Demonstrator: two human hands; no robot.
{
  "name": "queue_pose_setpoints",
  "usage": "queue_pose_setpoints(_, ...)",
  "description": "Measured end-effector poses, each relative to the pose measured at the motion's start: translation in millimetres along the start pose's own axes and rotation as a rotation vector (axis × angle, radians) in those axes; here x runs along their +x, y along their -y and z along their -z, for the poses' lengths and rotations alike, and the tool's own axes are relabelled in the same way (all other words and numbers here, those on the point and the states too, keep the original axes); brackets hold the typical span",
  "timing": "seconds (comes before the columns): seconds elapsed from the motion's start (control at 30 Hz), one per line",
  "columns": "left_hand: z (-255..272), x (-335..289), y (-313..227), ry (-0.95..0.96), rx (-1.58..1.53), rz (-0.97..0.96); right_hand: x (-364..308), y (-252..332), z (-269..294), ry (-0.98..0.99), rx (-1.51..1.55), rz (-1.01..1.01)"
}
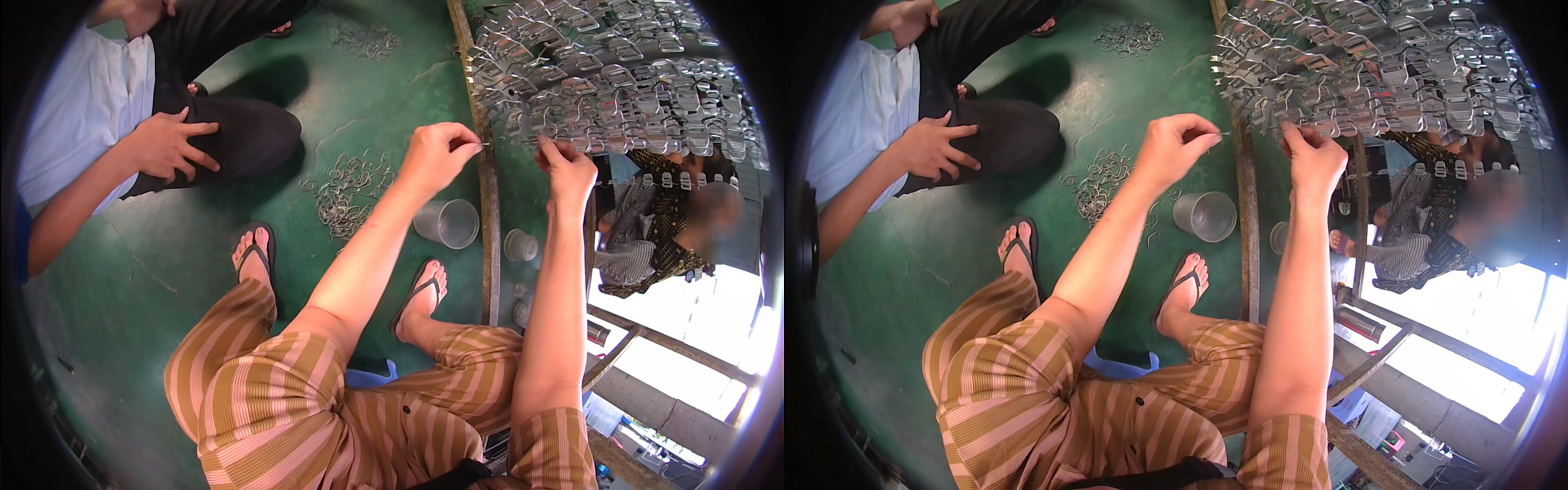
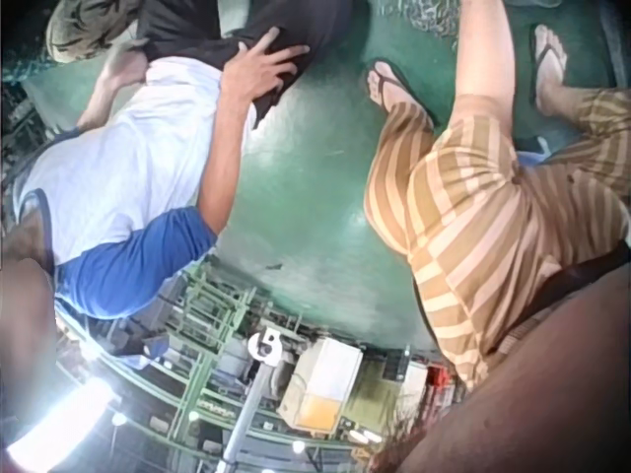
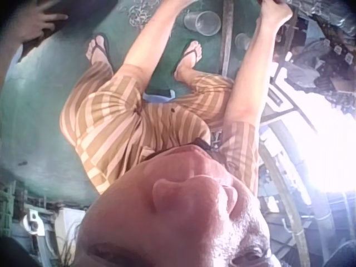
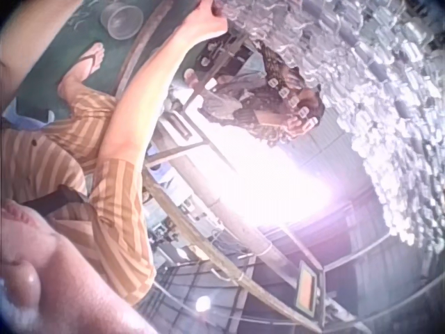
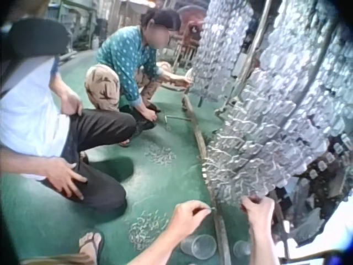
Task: The person assembles a large metal decorative curtain by picking up small metal links from the floor and attaching them to a suspended frame.
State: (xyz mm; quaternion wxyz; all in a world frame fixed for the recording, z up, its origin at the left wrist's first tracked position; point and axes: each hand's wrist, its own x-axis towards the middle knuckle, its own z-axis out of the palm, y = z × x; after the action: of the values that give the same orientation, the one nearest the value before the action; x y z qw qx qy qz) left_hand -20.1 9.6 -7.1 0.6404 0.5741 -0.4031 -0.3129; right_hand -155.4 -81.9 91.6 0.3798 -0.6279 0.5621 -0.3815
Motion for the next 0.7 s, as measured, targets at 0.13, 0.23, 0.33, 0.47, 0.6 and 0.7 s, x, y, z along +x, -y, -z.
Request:
queue_pose_setpoints(0.13, -37.9, 6.8, -2.4, -0.136, -0.185, -0.031, 1.2, -0.8, 0.5, 0.033, 0.001, -0.006)
queue_pose_setpoints(0.23, -49.2, 9.9, -2.9, -0.174, -0.247, -0.023, 0.2, 0.7, -0.3, 0.050, 0.010, -0.021)
queue_pose_setpoints(0.33, -53.3, 12.7, -2.4, -0.181, -0.278, -0.022, 0.5, 0.3, 0.8, 0.044, 0.002, -0.026)
queue_pose_setpoints(0.47, -51.1, 21.2, 1.2, -0.177, -0.278, -0.013, 1.5, -1.0, 1.9, 0.035, 0.007, -0.032)
queue_pose_setpoints(0.6, -50.6, 20.0, 4.3, -0.101, -0.178, -0.087, 1.4, -3.2, -2.3, 0.024, 0.029, -0.009)
queue_pose_setpoints(0.7, -52.5, 22.5, 8.2, -0.121, -0.069, -0.212, 3.7, -8.0, -3.9, 0.023, -0.009, 0.030)
